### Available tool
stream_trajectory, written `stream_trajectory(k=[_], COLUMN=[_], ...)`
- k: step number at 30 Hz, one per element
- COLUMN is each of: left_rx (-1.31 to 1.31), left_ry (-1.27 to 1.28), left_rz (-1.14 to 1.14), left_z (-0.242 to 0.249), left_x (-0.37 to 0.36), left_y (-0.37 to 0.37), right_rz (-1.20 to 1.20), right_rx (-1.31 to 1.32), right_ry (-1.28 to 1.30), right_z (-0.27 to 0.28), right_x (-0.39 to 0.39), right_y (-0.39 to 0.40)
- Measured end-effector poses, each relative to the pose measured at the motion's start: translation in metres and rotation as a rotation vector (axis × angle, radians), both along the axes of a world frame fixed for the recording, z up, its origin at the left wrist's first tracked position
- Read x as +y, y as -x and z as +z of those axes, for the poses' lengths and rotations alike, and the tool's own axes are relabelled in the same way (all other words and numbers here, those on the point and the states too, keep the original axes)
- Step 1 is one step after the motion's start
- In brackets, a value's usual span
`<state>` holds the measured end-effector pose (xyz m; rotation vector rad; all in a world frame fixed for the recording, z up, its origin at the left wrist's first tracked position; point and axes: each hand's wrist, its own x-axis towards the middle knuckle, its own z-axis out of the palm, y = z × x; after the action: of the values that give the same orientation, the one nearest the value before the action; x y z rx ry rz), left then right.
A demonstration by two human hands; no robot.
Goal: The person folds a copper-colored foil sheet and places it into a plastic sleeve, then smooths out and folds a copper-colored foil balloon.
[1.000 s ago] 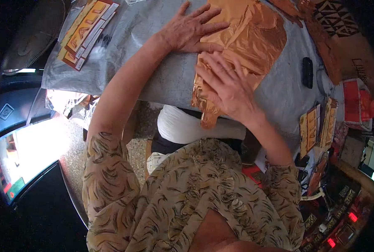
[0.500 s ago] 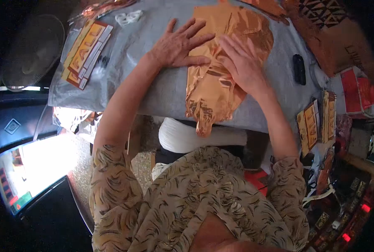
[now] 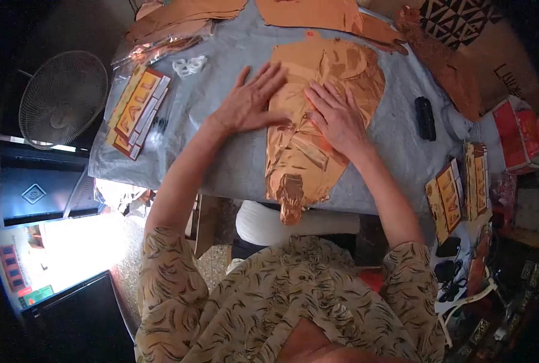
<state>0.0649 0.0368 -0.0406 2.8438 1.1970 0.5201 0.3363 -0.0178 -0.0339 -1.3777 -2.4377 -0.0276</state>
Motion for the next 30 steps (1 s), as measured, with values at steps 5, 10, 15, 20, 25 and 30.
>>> stream_trajectory(k=[5, 10, 15, 20, 25, 30], left_rx=[-0.292, -0.155, -0.087, -0.129, -0.019, -0.079], left_ry=[0.103, 0.027, 0.049, 0.058, -0.042, -0.001], left_rz=[0.146, 0.076, -0.109, -0.16, -0.117, -0.079], left_z=[0.018, 0.024, 0.014, 0.004, -0.001, 0.0], left_x=[0.018, 0.039, 0.041, 0.045, 0.037, 0.032], left_y=[0.015, -0.014, -0.06, -0.074, -0.076, -0.077], right_rz=[0.003, 0.007, 0.004, -0.005, 0.013, 0.01], right_rx=[0.04, 0.06, 0.095, 0.136, 0.119, 0.123], right_ry=[-0.017, -0.03, -0.042, -0.098, -0.054, -0.078], right_z=[-0.005, -0.01, -0.013, -0.01, -0.007, -0.003], right_x=[0.001, 0.002, 0.004, 0.002, 0.001, 0.001], right_y=[0.0, 0.0, 0.0, 0.001, -0.001, -0.005])
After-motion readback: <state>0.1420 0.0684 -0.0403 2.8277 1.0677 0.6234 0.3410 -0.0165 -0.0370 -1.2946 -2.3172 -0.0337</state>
